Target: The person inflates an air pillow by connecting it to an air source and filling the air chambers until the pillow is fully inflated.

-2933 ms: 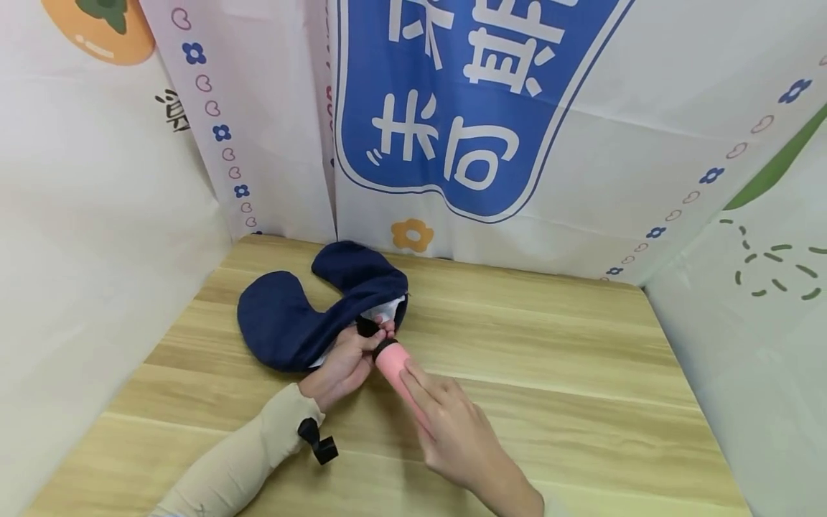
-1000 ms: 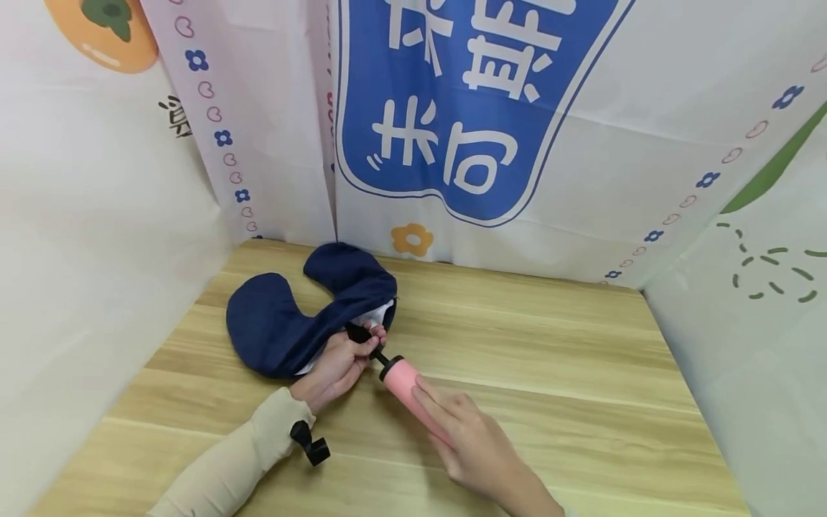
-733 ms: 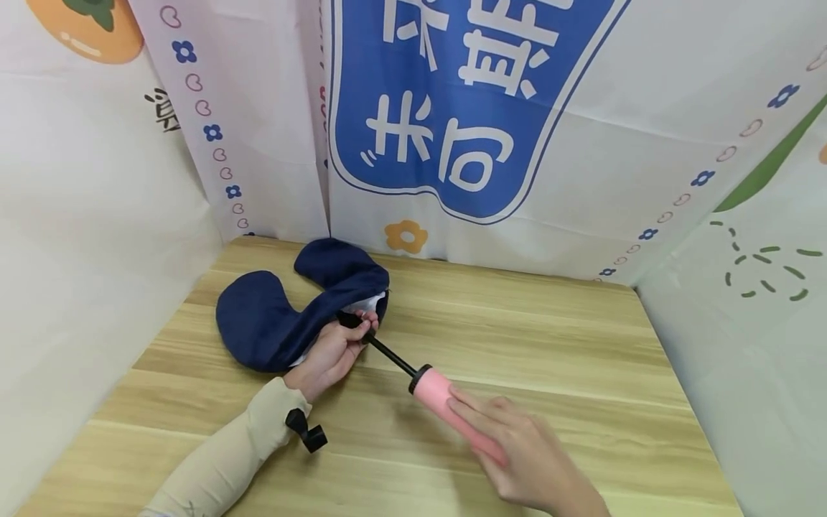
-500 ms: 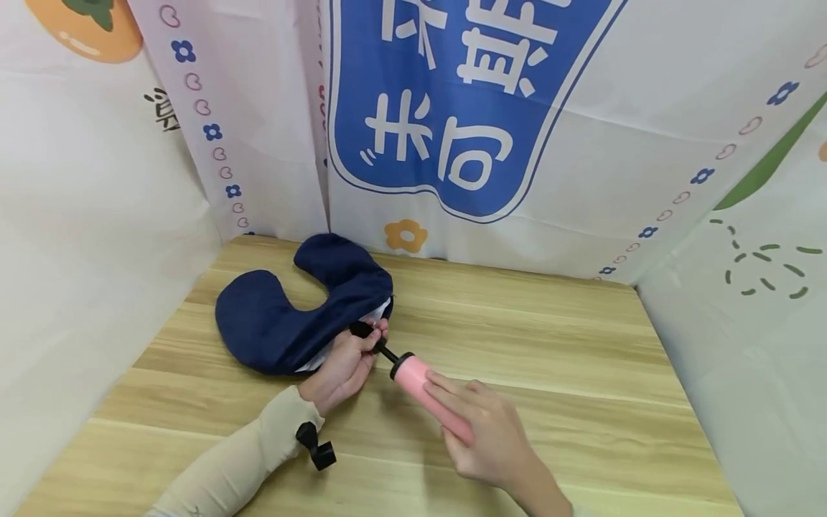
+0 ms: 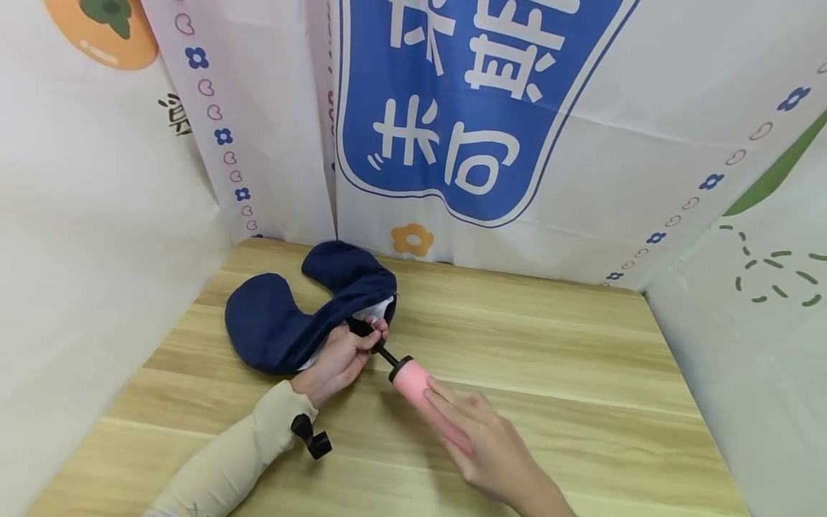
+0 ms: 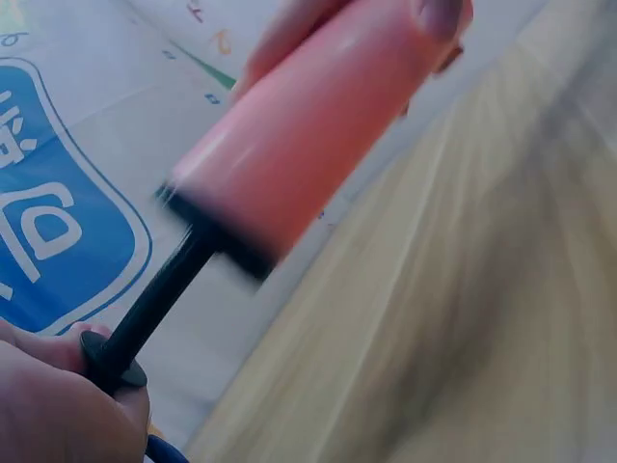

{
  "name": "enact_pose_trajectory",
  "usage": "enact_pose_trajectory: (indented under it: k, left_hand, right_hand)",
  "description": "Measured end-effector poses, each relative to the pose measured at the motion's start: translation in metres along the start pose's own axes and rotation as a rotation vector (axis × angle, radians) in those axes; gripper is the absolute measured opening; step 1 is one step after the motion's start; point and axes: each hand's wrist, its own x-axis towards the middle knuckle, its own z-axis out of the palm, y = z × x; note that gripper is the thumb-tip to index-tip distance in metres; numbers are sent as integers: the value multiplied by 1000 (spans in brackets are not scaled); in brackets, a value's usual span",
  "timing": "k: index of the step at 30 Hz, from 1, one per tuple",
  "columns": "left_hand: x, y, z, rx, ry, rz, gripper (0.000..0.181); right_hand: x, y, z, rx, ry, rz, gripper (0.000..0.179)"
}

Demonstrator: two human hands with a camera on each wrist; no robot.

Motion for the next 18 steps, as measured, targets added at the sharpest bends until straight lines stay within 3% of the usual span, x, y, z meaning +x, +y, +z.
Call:
enact_pose_trajectory:
  k: [5, 8, 13, 18]
  left_hand:
    - [9, 7, 2, -68, 31, 30, 24]
    - [6, 5, 8, -114, 48, 75, 23]
    - [-9, -13, 22, -94, 60, 45, 24]
    - [-14, -21, 24, -52, 75, 34, 30]
  right_hand:
    - [-24, 6, -44, 0, -54, 13, 55]
    - [-22, 4, -54, -9, 9, -25, 50]
    - [6, -7, -22, -64, 126, -42, 73]
    - [23, -10, 14, -67, 152, -32, 75]
